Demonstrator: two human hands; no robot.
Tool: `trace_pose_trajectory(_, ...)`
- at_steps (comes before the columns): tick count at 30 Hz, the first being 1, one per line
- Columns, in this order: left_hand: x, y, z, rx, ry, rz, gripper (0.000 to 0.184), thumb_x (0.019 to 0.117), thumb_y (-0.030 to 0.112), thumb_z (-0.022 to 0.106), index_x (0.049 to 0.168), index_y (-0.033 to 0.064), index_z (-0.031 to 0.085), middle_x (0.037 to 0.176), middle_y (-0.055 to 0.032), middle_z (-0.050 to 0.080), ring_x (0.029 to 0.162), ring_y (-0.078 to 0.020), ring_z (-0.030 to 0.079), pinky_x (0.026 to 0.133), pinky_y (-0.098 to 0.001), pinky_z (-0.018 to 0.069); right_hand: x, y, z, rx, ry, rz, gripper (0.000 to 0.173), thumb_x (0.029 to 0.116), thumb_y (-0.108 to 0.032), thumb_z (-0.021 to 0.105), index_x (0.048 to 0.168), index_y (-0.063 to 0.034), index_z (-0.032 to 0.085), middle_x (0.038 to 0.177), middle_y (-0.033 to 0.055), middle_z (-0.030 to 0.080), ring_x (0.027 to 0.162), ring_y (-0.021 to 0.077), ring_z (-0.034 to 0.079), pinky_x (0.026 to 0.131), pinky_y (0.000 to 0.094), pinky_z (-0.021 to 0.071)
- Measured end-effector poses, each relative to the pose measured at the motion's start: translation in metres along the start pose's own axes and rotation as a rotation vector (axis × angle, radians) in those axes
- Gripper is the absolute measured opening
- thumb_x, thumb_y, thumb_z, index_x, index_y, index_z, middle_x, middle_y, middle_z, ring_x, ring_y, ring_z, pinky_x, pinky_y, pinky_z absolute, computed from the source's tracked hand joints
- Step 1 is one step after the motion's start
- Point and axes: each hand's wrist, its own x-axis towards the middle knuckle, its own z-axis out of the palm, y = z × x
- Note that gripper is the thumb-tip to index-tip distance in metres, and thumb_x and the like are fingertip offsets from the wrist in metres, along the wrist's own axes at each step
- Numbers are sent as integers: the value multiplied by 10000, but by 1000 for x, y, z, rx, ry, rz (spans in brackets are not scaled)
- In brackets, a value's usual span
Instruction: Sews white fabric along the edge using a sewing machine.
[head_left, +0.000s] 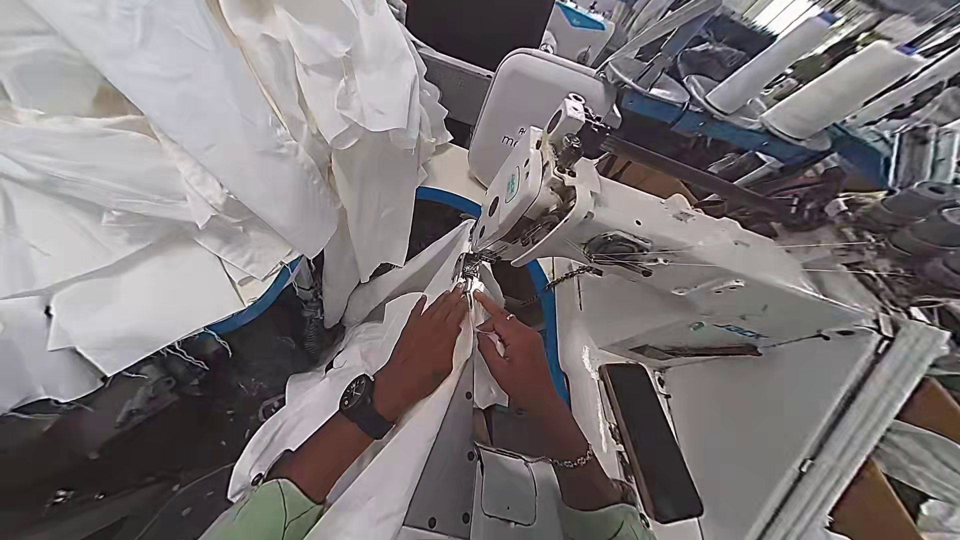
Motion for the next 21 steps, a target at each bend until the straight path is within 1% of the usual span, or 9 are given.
trace_pose_trajectory(2,8,-7,-4,-4,-45,4,393,1050,99,434,1387,-55,563,1543,-218,487,1431,-368,481,1173,-628,311,0,-4,0,-38,-47,-13,169,874,-97,566,829,20,678,1346,198,664,706,201,674,604,358,517)
trace_pose_trajectory(5,16,-12,0,83,79,94,293,1028,91,511,1221,-60,671,1439,-249,579,1351,-445,543,1092,-619,422,-2,-6,-3,-123,-78,-56,150,813,-105,578,724,5,626,1373,195,653,692,252,721,515,408,504)
trace_pose_trajectory(6,15,-14,3,99,134,119,264,1012,74,533,1174,-54,697,1405,-249,604,1314,-451,572,1054,-596,465,-2,-8,-3,-126,-85,-53,145,804,-106,579,720,4,623,1377,193,651,682,253,720,500,410,495)
trace_pose_trajectory(8,13,-12,3,64,164,124,264,1007,53,536,1181,-64,696,1378,-241,627,1278,-419,613,1039,-536,504,1,-9,-2,-83,-98,-9,142,809,-106,578,740,6,632,1383,203,643,664,225,704,511,386,495)
trace_pose_trajectory(11,6,-2,-5,-154,53,-25,384,989,43,556,1343,-102,582,1455,-247,564,1360,-382,552,1117,-462,457,5,-7,6,217,-83,133,146,856,-92,598,787,32,630,1410,228,595,633,14,497,571,197,409)
trace_pose_trajectory(13,10,-1,-9,-259,37,-68,417,983,6,525,1384,-111,535,1457,-256,556,1385,-372,527,1136,-450,437,14,-5,14,461,-59,208,160,882,-75,651,861,84,656,1444,257,531,630,-90,442,555,105,378)
trace_pose_trajectory(15,11,-6,-3,-234,78,4,302,1025,-4,448,1270,-103,594,1399,-272,594,1358,-384,553,1126,-451,453,18,-7,25,445,-2,222,148,866,-75,659,796,52,629,1436,262,544,675,-74,494,577,115,407)
trace_pose_trajectory(18,15,-10,0,-199,123,82,245,1002,-24,481,1171,-94,644,1377,-301,597,1337,-438,557,1105,-482,473,17,-19,32,121,166,162,167,836,-128,661,758,20,659,1311,231,672,773,53,669,649,203,504)
trace_pose_trajectory(21,15,-5,2,-189,141,65,212,948,-24,559,1127,-82,657,1388,-306,583,1322,-458,563,1057,-483,511,12,-19,28,308,176,282,125,809,-96,694,723,-13,659,1328,169,675,644,-70,533,541,125,401)
